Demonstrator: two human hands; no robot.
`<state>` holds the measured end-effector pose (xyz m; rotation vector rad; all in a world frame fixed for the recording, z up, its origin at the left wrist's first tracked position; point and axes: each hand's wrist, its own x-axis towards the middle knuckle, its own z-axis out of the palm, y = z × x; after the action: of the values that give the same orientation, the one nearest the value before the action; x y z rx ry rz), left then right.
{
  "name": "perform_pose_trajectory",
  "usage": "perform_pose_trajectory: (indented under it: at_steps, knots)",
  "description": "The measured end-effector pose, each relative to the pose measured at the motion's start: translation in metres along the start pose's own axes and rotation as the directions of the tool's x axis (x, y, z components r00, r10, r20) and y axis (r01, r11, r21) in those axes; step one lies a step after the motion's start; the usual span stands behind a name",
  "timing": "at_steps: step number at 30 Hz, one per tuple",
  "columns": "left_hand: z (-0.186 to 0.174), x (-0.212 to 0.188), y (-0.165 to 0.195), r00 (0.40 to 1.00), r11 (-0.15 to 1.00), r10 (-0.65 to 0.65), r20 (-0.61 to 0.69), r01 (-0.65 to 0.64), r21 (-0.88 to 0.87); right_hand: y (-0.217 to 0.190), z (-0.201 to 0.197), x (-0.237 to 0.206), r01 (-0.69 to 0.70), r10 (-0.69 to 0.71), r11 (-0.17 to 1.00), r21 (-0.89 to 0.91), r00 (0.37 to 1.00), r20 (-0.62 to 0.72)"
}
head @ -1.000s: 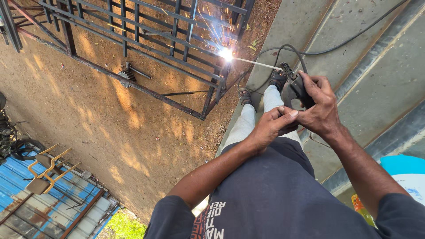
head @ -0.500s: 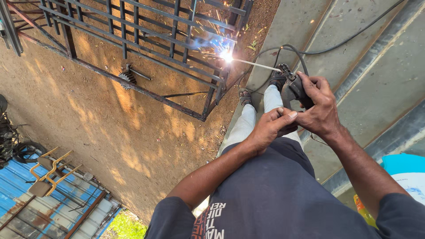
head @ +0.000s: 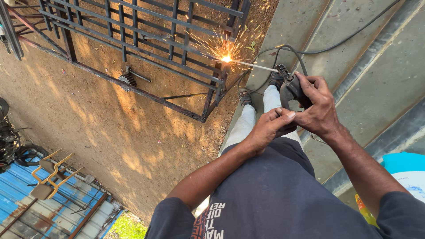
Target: The person uses a welding tool to join pieces of a metal frame, creating sparks as they work. They move the frame to weld different joints and then set the tool aside to reposition the frame by hand.
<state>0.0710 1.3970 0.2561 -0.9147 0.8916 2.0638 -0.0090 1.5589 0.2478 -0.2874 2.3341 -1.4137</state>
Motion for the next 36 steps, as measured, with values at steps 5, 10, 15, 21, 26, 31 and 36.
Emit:
perform_pose_trajectory:
  at_steps: [5, 10, 15, 21, 26, 31, 36]
  knots:
    - [0.0, -0.005, 0.006, 1.0, 1.0, -0.007, 0.006, 0.006, 0.002, 0.0, 0.0, 0.0, -0.028, 0.027, 0.999, 0.037, 0.999, 0.024]
    - [0.002, -0.003, 0.007, 0.994, 0.977, 0.105, 0.023, -0.108, 0.185, -0.001, 0.001, 0.0, 0.006, -0.002, 0.999, 0.045, 0.996, -0.091]
    - [0.007, 0.015, 0.016, 0.988, 0.972, 0.153, -0.005, -0.15, 0.181, 0.003, -0.001, 0.013, 0.06, -0.065, 0.998, -0.036, 0.982, -0.177]
    - [0.006, 0.021, 0.024, 0.99, 0.981, 0.138, -0.005, -0.136, 0.14, 0.007, 0.0, 0.023, 0.093, -0.107, 0.992, -0.09, 0.981, -0.162]
    - [0.005, 0.02, 0.025, 0.992, 0.989, 0.123, -0.008, -0.121, 0.084, 0.007, 0.001, 0.025, 0.085, -0.1, 0.991, -0.101, 0.984, -0.148]
    - [0.003, 0.021, 0.024, 0.994, 0.992, 0.105, -0.018, -0.103, 0.077, 0.009, 0.0, 0.026, 0.086, -0.102, 0.989, -0.123, 0.986, -0.129]
    - [0.003, 0.02, 0.022, 0.989, 0.988, 0.149, 0.017, -0.15, 0.024, 0.01, 0.0, 0.026, 0.008, -0.009, 1.0, -0.021, 0.996, -0.088]
